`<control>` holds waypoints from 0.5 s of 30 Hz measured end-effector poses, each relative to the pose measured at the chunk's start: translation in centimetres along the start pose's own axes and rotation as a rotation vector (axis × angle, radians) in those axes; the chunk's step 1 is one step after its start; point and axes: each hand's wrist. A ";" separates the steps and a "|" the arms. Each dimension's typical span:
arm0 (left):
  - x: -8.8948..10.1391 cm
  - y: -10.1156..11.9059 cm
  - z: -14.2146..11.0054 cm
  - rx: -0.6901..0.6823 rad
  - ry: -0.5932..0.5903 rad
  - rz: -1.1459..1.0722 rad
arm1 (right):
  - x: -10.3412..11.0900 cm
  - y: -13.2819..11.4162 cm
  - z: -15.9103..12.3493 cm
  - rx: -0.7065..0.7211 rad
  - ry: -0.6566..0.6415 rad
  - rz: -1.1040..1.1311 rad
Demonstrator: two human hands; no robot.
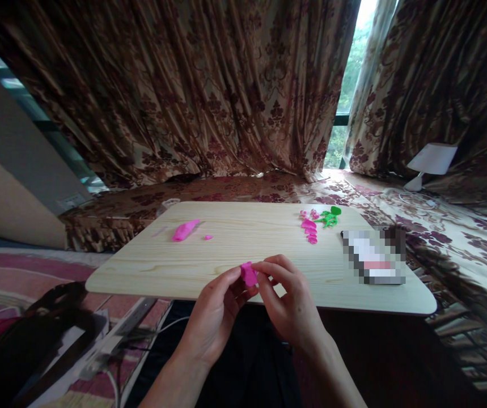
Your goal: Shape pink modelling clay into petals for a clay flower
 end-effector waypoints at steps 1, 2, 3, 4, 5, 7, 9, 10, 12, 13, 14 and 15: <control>0.0 0.0 0.0 0.002 0.002 0.008 | -0.1 0.1 0.0 -0.014 0.021 0.008; 0.0 0.0 0.0 0.006 0.010 0.018 | -0.1 0.2 -0.1 -0.035 0.046 0.015; 0.0 -0.1 0.0 0.008 0.022 0.029 | -0.2 0.4 -0.1 -0.061 0.065 0.018; 0.0 -0.1 0.0 0.006 0.032 0.038 | -0.3 0.5 -0.1 -0.087 0.066 0.018; 0.0 -0.2 0.0 0.001 0.037 0.044 | -0.4 0.6 -0.1 -0.110 0.051 0.017; 0.1 -0.3 0.0 -0.019 0.033 0.053 | -0.5 0.6 -0.1 -0.138 0.005 0.017; 0.2 -0.4 0.0 -0.031 0.033 0.057 | -0.7 0.6 -0.2 -0.137 -0.006 0.022; 0.2 -0.4 -0.1 -0.033 0.038 0.054 | -0.7 0.5 -0.3 -0.129 0.000 0.025; 0.2 -0.5 -0.1 -0.038 0.056 0.039 | -0.8 0.4 -0.3 -0.105 0.004 0.025; 0.1 -0.5 -0.1 -0.040 0.066 0.030 | -0.9 0.3 -0.3 -0.091 0.002 0.023; 0.1 -0.4 -0.1 -0.041 0.073 0.022 | -0.9 0.2 -0.2 -0.078 -0.003 0.020; 0.0 -0.4 -0.1 -0.041 0.079 0.018 | -0.9 0.1 -0.1 -0.066 -0.007 0.018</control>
Point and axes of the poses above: each hand's wrist, its own z-axis towards the middle knuckle, its own x-axis out of the back of the hand, y = z × x, and after that the axes turned 8 degrees about -y, right-handed
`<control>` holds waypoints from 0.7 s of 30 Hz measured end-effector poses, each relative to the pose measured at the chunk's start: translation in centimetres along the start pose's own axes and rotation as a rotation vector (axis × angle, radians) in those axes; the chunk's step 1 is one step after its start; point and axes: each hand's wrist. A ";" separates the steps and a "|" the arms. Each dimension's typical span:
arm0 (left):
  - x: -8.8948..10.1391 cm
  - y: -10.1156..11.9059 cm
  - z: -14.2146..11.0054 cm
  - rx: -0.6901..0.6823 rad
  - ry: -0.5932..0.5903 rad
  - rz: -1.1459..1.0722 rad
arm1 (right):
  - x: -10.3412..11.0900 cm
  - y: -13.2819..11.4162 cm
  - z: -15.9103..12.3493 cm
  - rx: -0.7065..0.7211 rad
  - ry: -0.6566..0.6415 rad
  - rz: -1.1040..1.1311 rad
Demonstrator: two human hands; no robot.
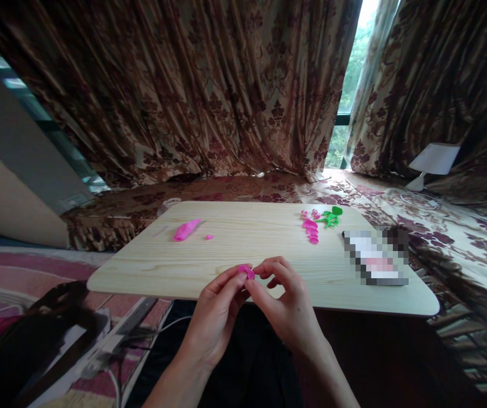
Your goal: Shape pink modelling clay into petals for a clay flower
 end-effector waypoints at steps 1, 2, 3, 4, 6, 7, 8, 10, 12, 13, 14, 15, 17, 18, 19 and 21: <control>0.0 0.0 0.0 0.003 0.003 0.000 | 0.0 0.0 0.1 0.008 0.000 -0.002; -0.1 0.1 0.0 0.010 0.000 0.003 | 0.0 0.0 0.2 0.011 0.003 -0.004; -0.1 0.1 0.0 0.019 -0.006 0.008 | 0.1 0.0 0.2 0.009 0.008 -0.006; -0.1 0.2 0.0 0.027 -0.015 0.017 | 0.2 0.0 0.3 0.001 0.010 -0.007; 0.0 0.4 -0.1 0.029 -0.024 0.054 | 0.6 -0.1 0.4 -0.022 0.008 -0.017; 0.1 0.5 -0.1 0.016 -0.023 0.088 | 0.8 -0.1 0.5 -0.030 0.000 -0.029; 0.2 0.6 -0.1 -0.006 -0.019 0.133 | 1.0 -0.1 0.5 -0.036 -0.016 -0.044; 0.3 0.7 0.0 -0.062 -0.010 0.237 | 1.4 -0.3 0.6 -0.042 -0.065 -0.079; 0.5 0.7 0.0 -0.092 -0.011 0.310 | 1.6 -0.4 0.7 -0.049 -0.111 -0.087; 0.5 0.6 0.0 -0.090 -0.014 0.323 | 1.7 -0.4 0.7 -0.058 -0.110 -0.068; 0.6 0.5 0.0 -0.076 -0.014 0.319 | 1.7 -0.3 0.7 -0.068 -0.090 -0.039; 0.6 0.4 0.1 -0.058 -0.012 0.300 | 1.6 -0.3 0.6 -0.082 -0.059 -0.005; 0.6 0.3 0.0 -0.026 -0.004 0.244 | 1.4 -0.2 0.4 -0.105 -0.016 0.048; 0.5 0.2 0.0 -0.016 -0.001 0.216 | 1.3 -0.1 0.3 -0.111 -0.019 0.058; 0.5 0.2 -0.1 -0.009 -0.001 0.193 | 1.1 -0.1 0.2 -0.108 -0.035 0.058; 0.4 0.3 -0.2 0.002 -0.008 0.169 | 0.9 0.0 0.1 -0.085 -0.056 0.049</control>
Point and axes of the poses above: each hand's wrist, its own z-axis towards the middle knuckle, its own x-axis out of the back of the hand, y = z × x, and after that the axes turned 8 degrees about -y, right-handed
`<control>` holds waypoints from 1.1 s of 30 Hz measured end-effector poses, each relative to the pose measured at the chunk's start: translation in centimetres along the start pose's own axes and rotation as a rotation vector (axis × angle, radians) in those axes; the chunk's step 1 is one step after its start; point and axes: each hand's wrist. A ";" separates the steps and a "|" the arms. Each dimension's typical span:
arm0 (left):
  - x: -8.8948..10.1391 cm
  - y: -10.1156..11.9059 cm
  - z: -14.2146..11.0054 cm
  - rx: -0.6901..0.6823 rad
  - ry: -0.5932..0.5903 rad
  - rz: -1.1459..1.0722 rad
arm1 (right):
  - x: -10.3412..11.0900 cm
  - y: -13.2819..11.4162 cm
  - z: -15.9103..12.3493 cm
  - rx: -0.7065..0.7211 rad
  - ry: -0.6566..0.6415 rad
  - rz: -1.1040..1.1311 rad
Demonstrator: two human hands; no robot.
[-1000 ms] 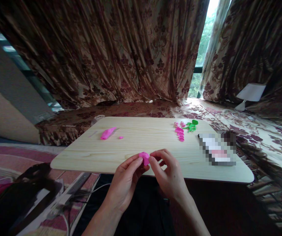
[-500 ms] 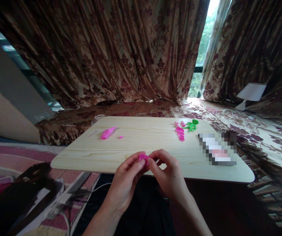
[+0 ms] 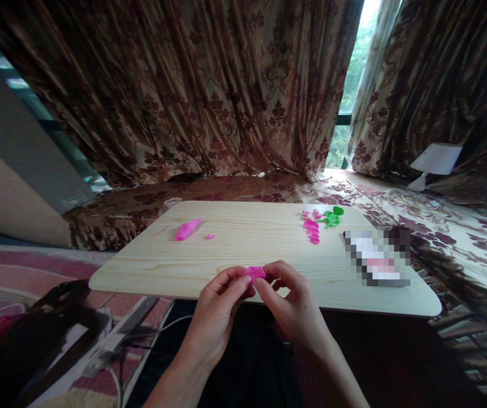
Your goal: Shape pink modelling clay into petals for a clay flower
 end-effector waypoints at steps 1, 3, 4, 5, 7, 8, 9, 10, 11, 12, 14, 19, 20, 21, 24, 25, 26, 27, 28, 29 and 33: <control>0.0 0.1 -0.1 0.004 -0.009 0.000 | -0.1 0.0 0.0 0.013 0.001 -0.005; -0.1 0.3 -0.1 0.005 -0.026 0.012 | 0.0 -0.1 0.0 0.028 0.008 -0.023; -0.2 0.3 -0.1 0.000 -0.030 0.019 | 0.1 -0.2 0.0 0.030 0.002 -0.036; -0.2 0.3 -0.1 -0.006 -0.031 0.026 | 0.1 -0.2 0.0 0.031 -0.009 -0.052; -0.1 0.3 0.0 -0.022 -0.028 0.040 | 0.3 -0.3 0.0 0.037 -0.032 -0.081; -0.1 0.2 0.0 -0.028 -0.026 0.046 | 0.4 -0.3 0.0 0.037 -0.037 -0.086; 0.0 0.1 0.0 -0.034 -0.027 0.052 | 0.4 -0.3 -0.1 0.034 -0.037 -0.081; 0.0 0.0 0.0 -0.038 -0.030 0.055 | 0.3 -0.3 -0.1 0.026 -0.030 -0.069; 0.1 0.0 0.0 -0.040 -0.032 0.057 | 0.3 -0.3 -0.1 0.017 -0.018 -0.053; 0.1 -0.1 0.0 -0.040 -0.034 0.057 | 0.2 -0.2 -0.1 0.009 -0.011 -0.038; 0.2 0.0 -0.1 -0.037 -0.035 0.057 | 0.1 -0.2 0.0 0.006 -0.002 -0.021; 0.1 0.2 -0.1 -0.033 -0.017 0.052 | 0.2 -0.5 0.2 0.038 0.020 -0.090; 0.0 0.3 -0.1 -0.035 -0.018 0.056 | 0.2 -0.5 0.2 0.049 0.026 -0.113; 0.0 0.3 -0.1 -0.037 -0.021 0.063 | 0.3 -0.6 0.3 0.064 0.031 -0.135; 0.0 0.3 -0.1 -0.042 -0.026 0.085 | 0.3 -0.6 0.3 0.096 0.020 -0.170; 0.0 0.2 -0.1 -0.042 -0.025 0.090 | 0.3 -0.5 0.2 0.096 0.016 -0.166; 0.0 0.2 -0.1 -0.042 -0.024 0.091 | 0.3 -0.5 0.2 0.089 0.018 -0.155; 0.0 0.2 -0.1 -0.042 -0.024 0.091 | 0.3 -0.4 0.2 0.082 0.025 -0.142; 0.0 0.2 -0.1 -0.043 -0.027 0.092 | 0.3 -0.4 0.2 0.078 0.034 -0.129; 0.0 0.1 -0.2 -0.044 -0.032 0.094 | 0.2 -0.4 0.3 0.078 0.037 -0.121; 0.0 0.1 -0.2 -0.049 -0.043 0.101 | 0.1 -0.3 0.4 0.105 0.006 -0.137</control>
Point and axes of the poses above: each hand's wrist, its own z-axis towards the middle knuckle, its own x-axis out of the back of the hand, y = z × x, and after that the axes turned 8 degrees about -y, right-handed
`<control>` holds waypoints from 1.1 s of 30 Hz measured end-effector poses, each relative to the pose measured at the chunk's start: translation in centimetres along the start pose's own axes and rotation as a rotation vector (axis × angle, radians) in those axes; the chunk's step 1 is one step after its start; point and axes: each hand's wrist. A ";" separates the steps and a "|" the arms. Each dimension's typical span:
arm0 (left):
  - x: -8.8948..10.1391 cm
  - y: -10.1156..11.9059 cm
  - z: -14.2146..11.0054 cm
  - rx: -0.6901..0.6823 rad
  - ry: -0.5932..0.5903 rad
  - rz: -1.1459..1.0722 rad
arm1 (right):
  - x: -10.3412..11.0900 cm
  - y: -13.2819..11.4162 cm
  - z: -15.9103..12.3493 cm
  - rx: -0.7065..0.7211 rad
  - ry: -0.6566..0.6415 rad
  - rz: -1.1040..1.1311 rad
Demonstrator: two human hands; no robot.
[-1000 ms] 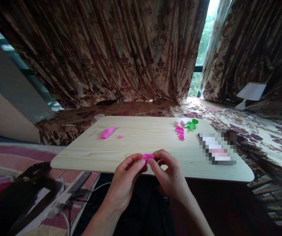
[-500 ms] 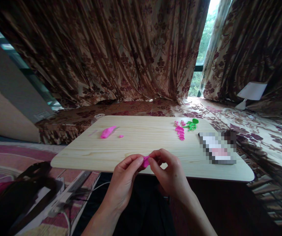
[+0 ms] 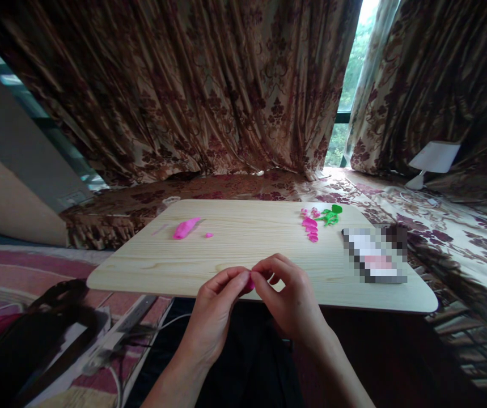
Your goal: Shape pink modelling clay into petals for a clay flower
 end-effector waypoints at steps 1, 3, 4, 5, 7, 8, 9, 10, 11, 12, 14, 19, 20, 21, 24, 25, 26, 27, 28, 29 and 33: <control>0.0 0.0 0.0 0.001 -0.001 -0.012 | 0.0 0.0 0.0 0.005 0.003 -0.011; -0.1 0.2 0.0 0.019 -0.010 -0.049 | -0.1 -0.1 0.0 0.013 0.036 -0.025; -0.1 0.2 0.0 0.034 -0.022 -0.062 | -0.1 -0.1 0.0 0.012 0.056 -0.026; -0.2 0.3 0.0 0.050 -0.038 -0.067 | -0.1 -0.1 0.0 0.011 0.072 -0.024; -0.2 0.3 -0.1 0.067 -0.068 -0.051 | 0.1 0.0 0.0 0.004 0.065 -0.010; -0.2 0.3 -0.1 0.065 -0.075 -0.037 | 0.2 0.0 -0.1 -0.001 0.050 -0.005; -0.2 0.3 -0.1 0.056 -0.073 -0.024 | 0.4 0.0 -0.1 -0.005 0.037 -0.002; -0.2 0.3 -0.1 0.047 -0.063 -0.011 | 0.6 0.0 -0.1 -0.009 0.034 -0.001; -0.2 0.3 -0.1 0.041 -0.053 0.003 | 0.8 0.0 -0.1 -0.014 0.036 -0.003; -0.2 0.3 -0.1 0.035 -0.043 0.017 | 0.9 -0.1 -0.1 -0.018 0.041 -0.006; -0.2 0.4 0.0 0.029 -0.039 0.038 | 1.1 -0.1 0.0 -0.011 0.026 -0.010; -0.4 0.5 0.0 0.026 -0.054 0.024 | 0.7 -0.2 0.2 0.026 -0.002 0.015; -0.4 0.5 0.0 0.031 -0.062 0.013 | 0.6 -0.2 0.2 0.027 0.018 0.029; -0.5 0.4 0.0 0.037 -0.074 0.001 | 0.5 -0.2 0.2 0.026 0.035 0.045; -0.5 0.2 0.0 0.045 -0.092 -0.031 | 0.4 -0.2 0.1 0.014 0.036 0.074; -0.5 0.2 0.0 0.042 -0.090 -0.036 | 0.5 -0.2 0.1 0.007 0.029 0.073; -0.5 0.2 0.0 0.040 -0.084 -0.036 | 0.6 -0.2 0.0 0.001 0.027 0.068; -0.5 0.2 0.0 0.038 -0.075 -0.030 | 0.7 -0.2 0.1 -0.003 0.028 0.059; -0.4 0.2 0.1 0.037 -0.066 -0.018 | 0.9 -0.2 0.1 -0.004 0.033 0.049; -0.4 0.3 0.1 0.035 -0.059 -0.001 | 1.0 -0.2 0.1 -0.002 0.037 0.039; -0.3 0.5 0.2 0.027 -0.052 0.078 | 1.4 -0.2 0.4 0.009 -0.002 0.000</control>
Point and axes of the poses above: each hand's wrist, its own z-axis towards the middle knuckle, its own x-axis out of the back of the hand, y = z × x, and after that the axes turned 8 degrees about -y, right-handed
